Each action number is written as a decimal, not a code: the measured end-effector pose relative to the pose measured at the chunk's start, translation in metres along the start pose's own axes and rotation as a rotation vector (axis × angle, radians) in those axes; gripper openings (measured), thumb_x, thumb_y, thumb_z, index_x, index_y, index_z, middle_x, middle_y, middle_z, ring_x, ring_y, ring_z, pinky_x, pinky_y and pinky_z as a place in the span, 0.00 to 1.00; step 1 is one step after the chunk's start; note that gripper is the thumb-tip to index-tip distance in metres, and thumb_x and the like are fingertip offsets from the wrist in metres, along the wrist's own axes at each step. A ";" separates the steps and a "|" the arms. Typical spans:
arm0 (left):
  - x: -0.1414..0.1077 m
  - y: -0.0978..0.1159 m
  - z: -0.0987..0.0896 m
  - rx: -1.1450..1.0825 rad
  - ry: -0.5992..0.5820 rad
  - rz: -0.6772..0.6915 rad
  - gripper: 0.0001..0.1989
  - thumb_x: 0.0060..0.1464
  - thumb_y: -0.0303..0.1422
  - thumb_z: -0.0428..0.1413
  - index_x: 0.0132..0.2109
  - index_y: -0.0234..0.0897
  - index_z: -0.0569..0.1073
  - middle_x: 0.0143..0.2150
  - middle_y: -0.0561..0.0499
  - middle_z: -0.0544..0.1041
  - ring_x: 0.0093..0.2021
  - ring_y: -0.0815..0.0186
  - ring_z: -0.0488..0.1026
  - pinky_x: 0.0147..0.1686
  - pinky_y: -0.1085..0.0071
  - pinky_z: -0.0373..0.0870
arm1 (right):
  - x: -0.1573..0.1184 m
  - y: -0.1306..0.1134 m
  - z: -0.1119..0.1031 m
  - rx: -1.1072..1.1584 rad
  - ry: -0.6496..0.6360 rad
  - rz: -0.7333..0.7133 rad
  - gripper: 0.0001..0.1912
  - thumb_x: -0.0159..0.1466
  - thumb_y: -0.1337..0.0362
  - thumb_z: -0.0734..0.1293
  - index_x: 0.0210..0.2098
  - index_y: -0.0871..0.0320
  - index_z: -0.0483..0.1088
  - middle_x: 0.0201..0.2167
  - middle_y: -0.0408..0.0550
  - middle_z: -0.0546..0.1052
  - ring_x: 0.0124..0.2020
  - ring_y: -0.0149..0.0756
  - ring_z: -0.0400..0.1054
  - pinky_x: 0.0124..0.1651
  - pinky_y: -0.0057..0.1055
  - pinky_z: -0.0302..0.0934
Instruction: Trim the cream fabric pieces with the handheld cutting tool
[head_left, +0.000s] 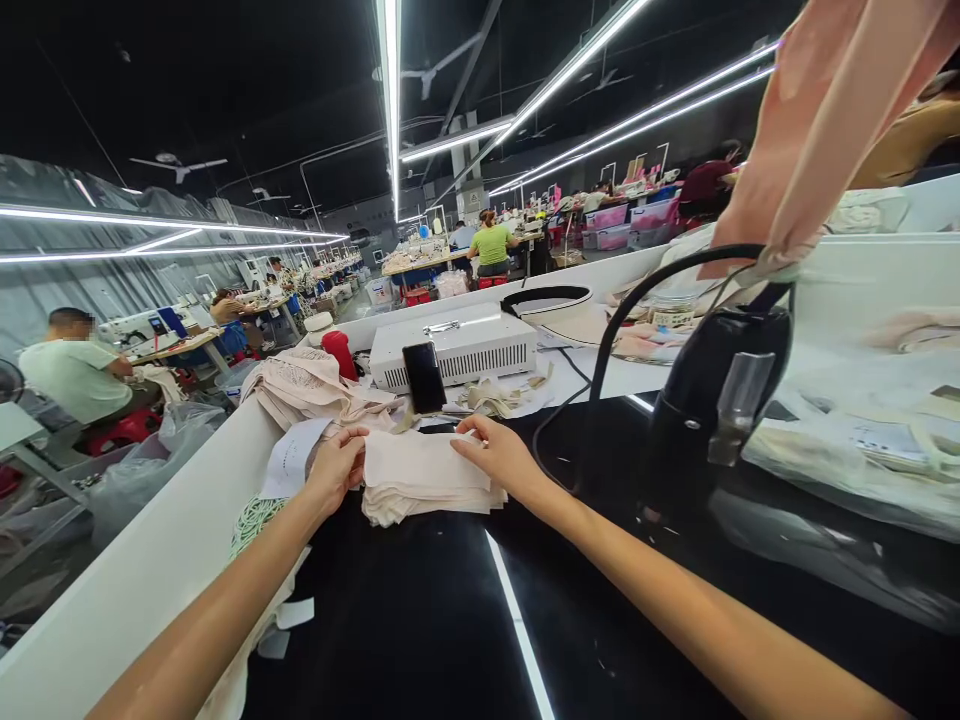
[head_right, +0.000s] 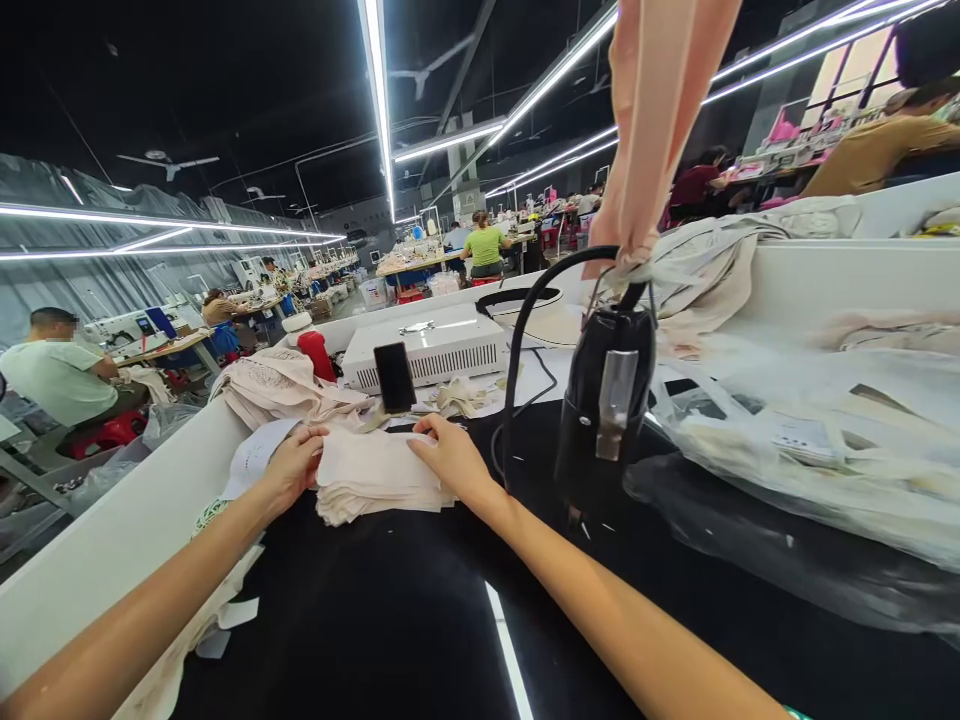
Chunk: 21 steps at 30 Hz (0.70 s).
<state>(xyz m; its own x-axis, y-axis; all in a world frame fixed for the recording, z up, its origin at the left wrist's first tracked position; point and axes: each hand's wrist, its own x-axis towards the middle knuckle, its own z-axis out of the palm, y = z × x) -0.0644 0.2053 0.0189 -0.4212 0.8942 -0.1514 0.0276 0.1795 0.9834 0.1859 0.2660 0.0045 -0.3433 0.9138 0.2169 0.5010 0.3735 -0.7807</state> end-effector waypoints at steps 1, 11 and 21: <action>0.000 -0.003 0.000 0.030 0.003 -0.008 0.19 0.68 0.39 0.60 0.60 0.36 0.72 0.59 0.43 0.74 0.53 0.56 0.76 0.50 0.53 0.77 | 0.001 0.002 0.001 -0.018 -0.005 -0.006 0.16 0.72 0.58 0.69 0.55 0.58 0.72 0.54 0.53 0.77 0.50 0.43 0.75 0.52 0.46 0.74; -0.017 0.016 -0.010 0.384 0.068 0.359 0.18 0.68 0.39 0.59 0.60 0.36 0.72 0.59 0.43 0.73 0.54 0.55 0.76 0.52 0.52 0.76 | -0.006 0.007 0.003 -0.102 -0.006 -0.068 0.16 0.72 0.58 0.69 0.55 0.58 0.72 0.55 0.53 0.76 0.50 0.43 0.75 0.52 0.46 0.73; -0.028 0.023 0.015 0.692 -0.349 0.699 0.12 0.59 0.40 0.62 0.49 0.45 0.82 0.60 0.46 0.79 0.66 0.51 0.69 0.70 0.56 0.57 | -0.015 -0.003 -0.003 -0.191 -0.011 -0.068 0.15 0.72 0.58 0.68 0.55 0.58 0.72 0.54 0.53 0.77 0.49 0.43 0.75 0.51 0.45 0.74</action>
<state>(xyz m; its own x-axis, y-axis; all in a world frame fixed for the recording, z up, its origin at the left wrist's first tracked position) -0.0381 0.1902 0.0446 0.1713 0.9383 0.3006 0.7240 -0.3267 0.6075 0.1921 0.2512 0.0058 -0.3894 0.8840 0.2586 0.6173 0.4589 -0.6390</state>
